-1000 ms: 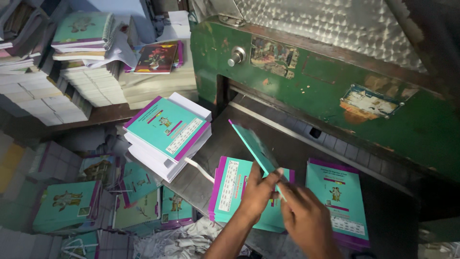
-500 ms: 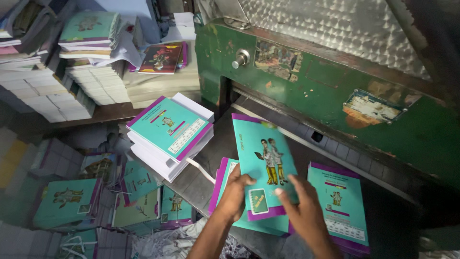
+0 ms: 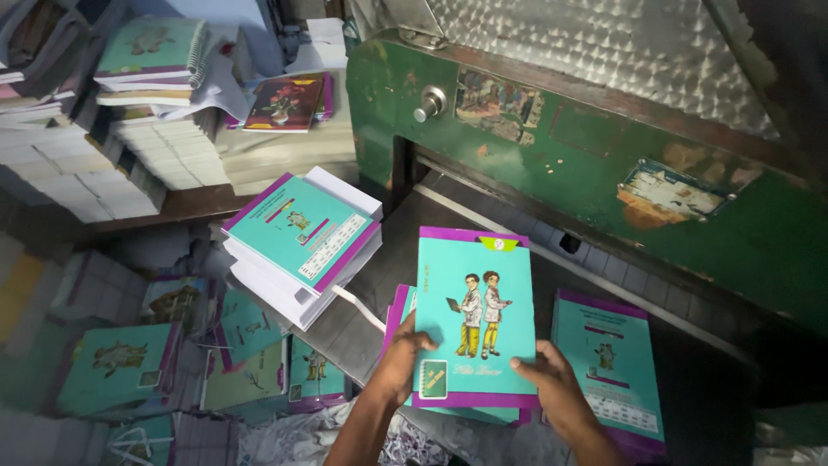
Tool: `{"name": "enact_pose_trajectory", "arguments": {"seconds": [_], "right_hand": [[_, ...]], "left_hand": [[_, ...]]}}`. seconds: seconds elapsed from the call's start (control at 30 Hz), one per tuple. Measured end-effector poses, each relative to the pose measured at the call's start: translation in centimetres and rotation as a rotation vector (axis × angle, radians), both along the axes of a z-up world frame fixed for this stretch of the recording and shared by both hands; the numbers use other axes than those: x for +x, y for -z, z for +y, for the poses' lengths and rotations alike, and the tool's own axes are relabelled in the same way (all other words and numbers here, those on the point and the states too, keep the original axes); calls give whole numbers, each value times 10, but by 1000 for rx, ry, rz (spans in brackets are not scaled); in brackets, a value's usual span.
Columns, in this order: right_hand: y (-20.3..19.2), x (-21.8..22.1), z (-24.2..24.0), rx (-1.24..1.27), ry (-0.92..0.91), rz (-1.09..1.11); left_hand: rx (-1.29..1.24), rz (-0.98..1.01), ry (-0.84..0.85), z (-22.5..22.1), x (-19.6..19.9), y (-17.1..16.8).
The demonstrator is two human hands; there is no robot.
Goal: The person repeatedly picks up teal-covered notebooks from a stack, opens them to flip through the pages, and places them back down. The action is performed one at a time in a repetitive cycle.
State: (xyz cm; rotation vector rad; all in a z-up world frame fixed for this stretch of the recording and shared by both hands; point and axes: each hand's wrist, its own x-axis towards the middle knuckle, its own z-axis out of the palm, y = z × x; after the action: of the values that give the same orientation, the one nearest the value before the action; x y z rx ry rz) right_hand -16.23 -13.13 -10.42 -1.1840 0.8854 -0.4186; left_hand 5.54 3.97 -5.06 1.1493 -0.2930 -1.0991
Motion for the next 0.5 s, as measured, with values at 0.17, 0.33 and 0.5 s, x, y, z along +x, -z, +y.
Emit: {"name": "enact_pose_trajectory", "arguments": {"seconds": [0.17, 0.33, 0.5], "right_hand": [[25, 7, 0, -37, -33, 140], [50, 7, 3, -27, -24, 246], [61, 0, 0, 5, -52, 90]], "left_hand": [[94, -145, -112, -2, 2, 41], [106, -105, -132, 0, 2, 76], [186, -66, -84, 4, 9, 91]]}}
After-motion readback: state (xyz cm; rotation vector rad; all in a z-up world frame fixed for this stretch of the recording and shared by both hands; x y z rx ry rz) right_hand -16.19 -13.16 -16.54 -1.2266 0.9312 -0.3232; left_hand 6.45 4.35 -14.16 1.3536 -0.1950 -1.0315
